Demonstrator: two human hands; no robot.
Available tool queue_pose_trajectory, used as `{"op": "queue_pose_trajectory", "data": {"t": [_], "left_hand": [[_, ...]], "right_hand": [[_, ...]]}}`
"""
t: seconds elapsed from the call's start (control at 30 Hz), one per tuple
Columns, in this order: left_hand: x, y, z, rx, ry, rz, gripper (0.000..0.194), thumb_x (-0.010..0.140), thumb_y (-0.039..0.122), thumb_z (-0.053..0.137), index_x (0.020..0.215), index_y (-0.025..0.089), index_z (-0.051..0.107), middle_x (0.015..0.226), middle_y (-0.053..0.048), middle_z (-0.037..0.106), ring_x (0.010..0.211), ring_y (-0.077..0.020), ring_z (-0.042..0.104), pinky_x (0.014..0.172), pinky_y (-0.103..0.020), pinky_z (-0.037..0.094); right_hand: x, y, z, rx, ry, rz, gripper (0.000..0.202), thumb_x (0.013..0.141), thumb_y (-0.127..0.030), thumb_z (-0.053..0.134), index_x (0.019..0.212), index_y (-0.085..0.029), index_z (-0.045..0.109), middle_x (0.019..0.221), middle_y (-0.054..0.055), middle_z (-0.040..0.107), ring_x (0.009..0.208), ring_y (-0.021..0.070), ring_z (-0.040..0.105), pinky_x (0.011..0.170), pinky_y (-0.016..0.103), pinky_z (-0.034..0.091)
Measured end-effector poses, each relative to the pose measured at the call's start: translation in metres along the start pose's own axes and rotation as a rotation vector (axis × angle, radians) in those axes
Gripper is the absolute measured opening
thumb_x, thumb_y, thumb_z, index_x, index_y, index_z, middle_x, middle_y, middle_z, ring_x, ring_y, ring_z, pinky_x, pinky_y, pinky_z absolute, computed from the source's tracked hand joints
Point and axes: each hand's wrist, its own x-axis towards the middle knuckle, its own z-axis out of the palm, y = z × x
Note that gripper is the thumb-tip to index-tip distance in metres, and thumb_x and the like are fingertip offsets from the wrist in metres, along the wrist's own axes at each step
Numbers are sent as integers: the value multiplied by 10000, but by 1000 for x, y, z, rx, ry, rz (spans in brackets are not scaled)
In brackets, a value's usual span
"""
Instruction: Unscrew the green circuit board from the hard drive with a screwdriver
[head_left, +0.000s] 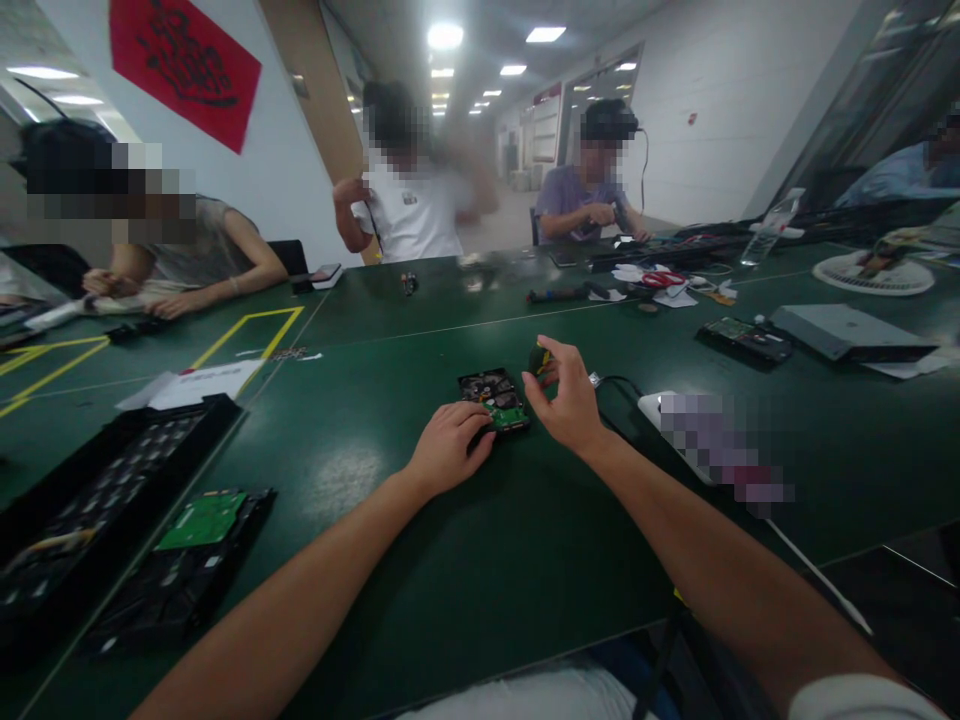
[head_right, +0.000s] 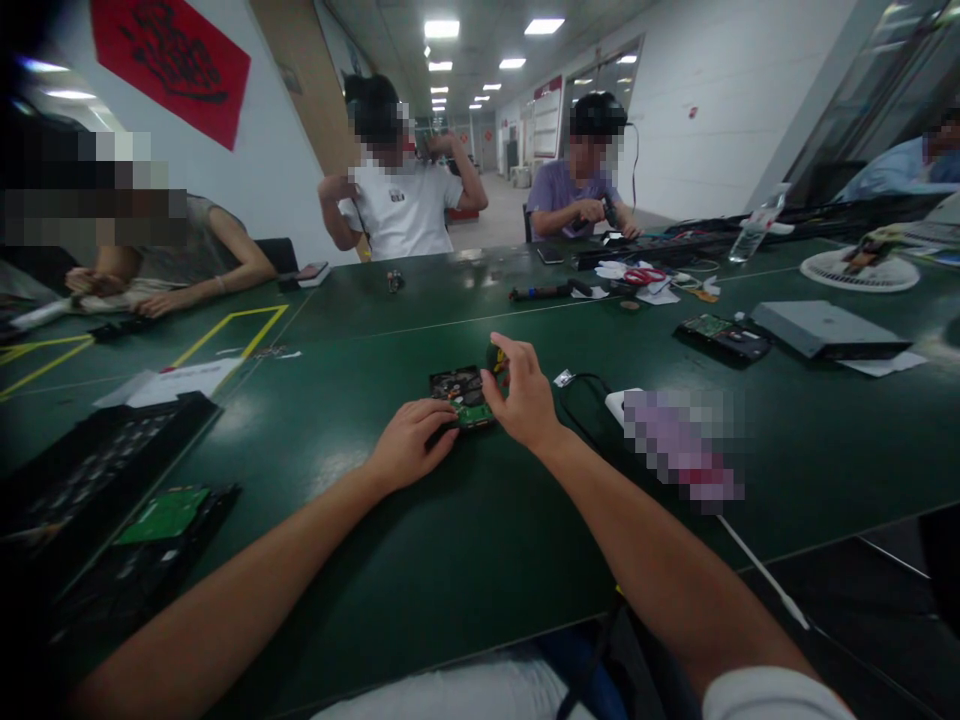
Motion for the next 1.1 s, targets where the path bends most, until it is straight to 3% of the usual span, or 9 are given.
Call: {"op": "queue_pose_trajectory", "data": {"t": [0.23,0.67,0.87,1.1], "left_hand": [[-1,-1,0,-32,5,-46,264,1003,316,593,1245,219,630,1224,-112,718,1167,-287,675,1011,-504,540],[1,-1,-2,0,3,-12,190,1006,299,583,1137,224,698,1175,-95,737,1117,-276,676,995,-506,528],[0,0,-2,5,19,-13,170,989,296,605,1116,223,693,1173,-90,733,1188,-283,650,1050,-520,504],[1,1,-3,-13,-19,-18,292,991,348,604,1250,218,633,1230,-125,696,1245,-308,626,1104,-555,477]], "right_hand": [[0,2,-1,5,-27,11,582,993,-320,611,1530,-325,387,1335,116,567,948,233,651,779,437,662],[1,-1,-3,15,-30,-1,577,990,-326,631,1520,-345,404,1243,100,550,897,222,631,724,414,647],[1,-2,-3,22,-40,-25,583,993,-247,565,1546,-310,389,1338,127,537,1065,256,618,869,454,642],[1,0,-3,33,-46,-3,593,987,-245,562,1550,-316,390,1344,128,539,1063,263,632,916,489,640]]}}
